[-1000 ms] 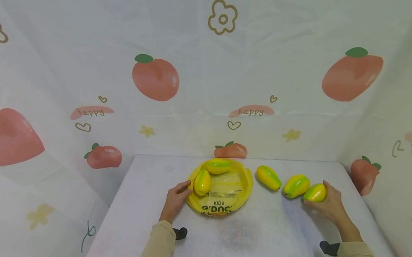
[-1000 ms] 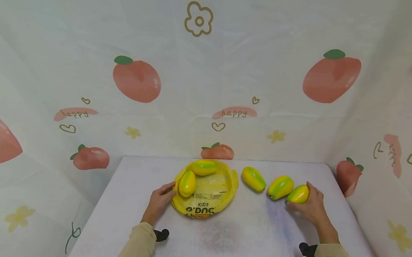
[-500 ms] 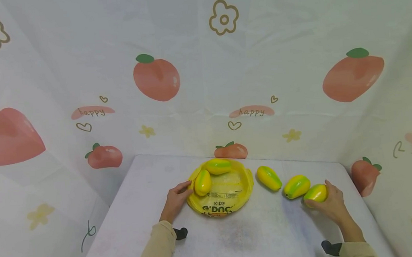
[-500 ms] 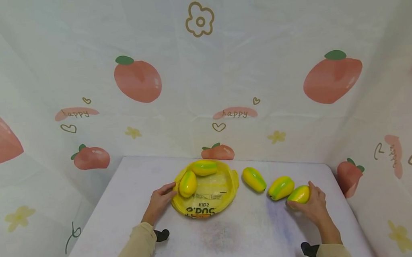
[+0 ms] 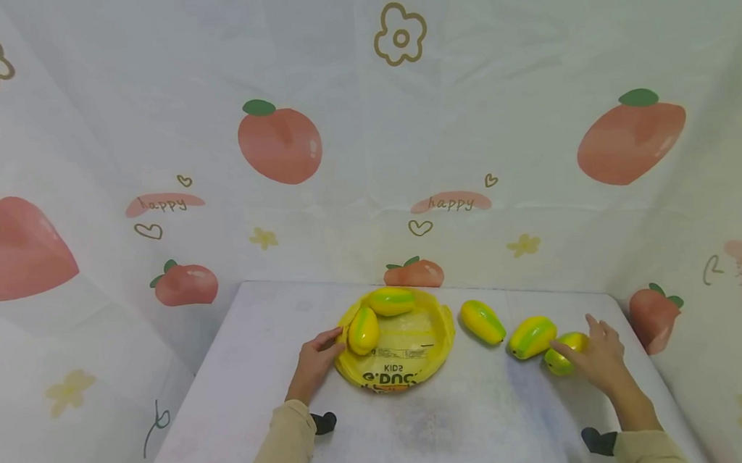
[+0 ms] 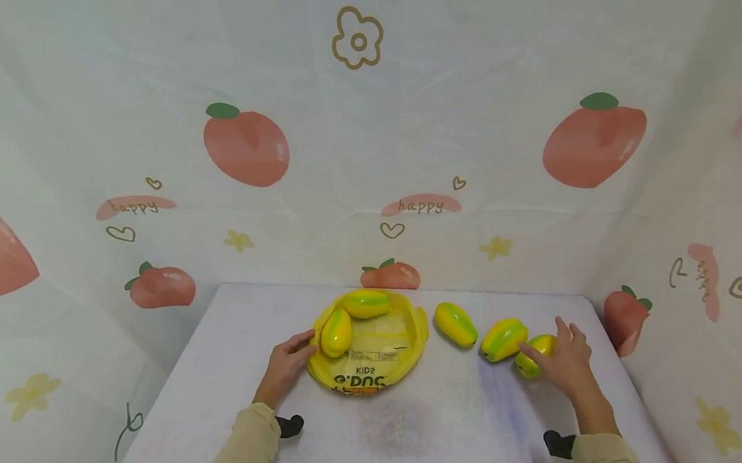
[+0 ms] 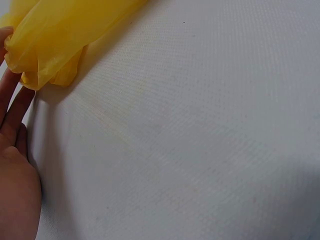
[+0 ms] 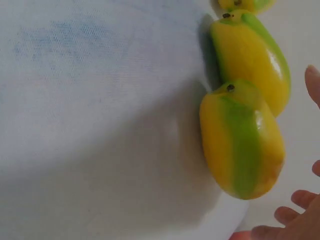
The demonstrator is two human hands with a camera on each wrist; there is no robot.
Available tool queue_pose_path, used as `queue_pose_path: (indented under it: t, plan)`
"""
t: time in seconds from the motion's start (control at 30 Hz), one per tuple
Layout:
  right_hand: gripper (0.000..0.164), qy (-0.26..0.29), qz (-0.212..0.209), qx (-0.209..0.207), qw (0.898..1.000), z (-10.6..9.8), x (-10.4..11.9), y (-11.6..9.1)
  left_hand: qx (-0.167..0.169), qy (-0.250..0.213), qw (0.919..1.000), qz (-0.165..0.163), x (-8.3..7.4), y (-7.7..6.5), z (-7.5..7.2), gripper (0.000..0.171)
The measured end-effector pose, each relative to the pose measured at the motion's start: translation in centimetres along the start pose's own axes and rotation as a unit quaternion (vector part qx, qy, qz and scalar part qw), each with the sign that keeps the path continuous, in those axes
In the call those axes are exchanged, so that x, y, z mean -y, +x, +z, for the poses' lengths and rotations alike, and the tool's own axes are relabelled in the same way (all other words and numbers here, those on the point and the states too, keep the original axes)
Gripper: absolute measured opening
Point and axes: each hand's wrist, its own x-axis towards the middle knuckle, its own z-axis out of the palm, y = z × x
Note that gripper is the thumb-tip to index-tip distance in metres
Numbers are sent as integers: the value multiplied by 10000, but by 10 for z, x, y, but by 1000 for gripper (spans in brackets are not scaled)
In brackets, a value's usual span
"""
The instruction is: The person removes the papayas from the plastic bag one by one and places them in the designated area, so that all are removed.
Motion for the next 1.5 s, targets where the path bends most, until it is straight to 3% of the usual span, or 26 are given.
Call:
queue_pose_path:
  t: [0.23, 0.6, 1.1, 1.5]
  plan:
    - [109, -541, -692, -390, 9954, 2, 10, -3, 7, -3, 10000, 35, 0, 0, 0, 39]
    - [107, -1160, -1299, -771, 9817, 3, 27, -3, 6, -4, 10000, -41, 0, -1, 1, 39]
    - [101, -1545, -1640, -880, 9703, 9, 63, -7, -42, 23, 10000, 5, 0, -3, 1, 38]
    - [98, -2094, -2176, -1131, 9466, 23, 81, -11, -33, 116, 9999, -49, -5, -5, 1, 38]
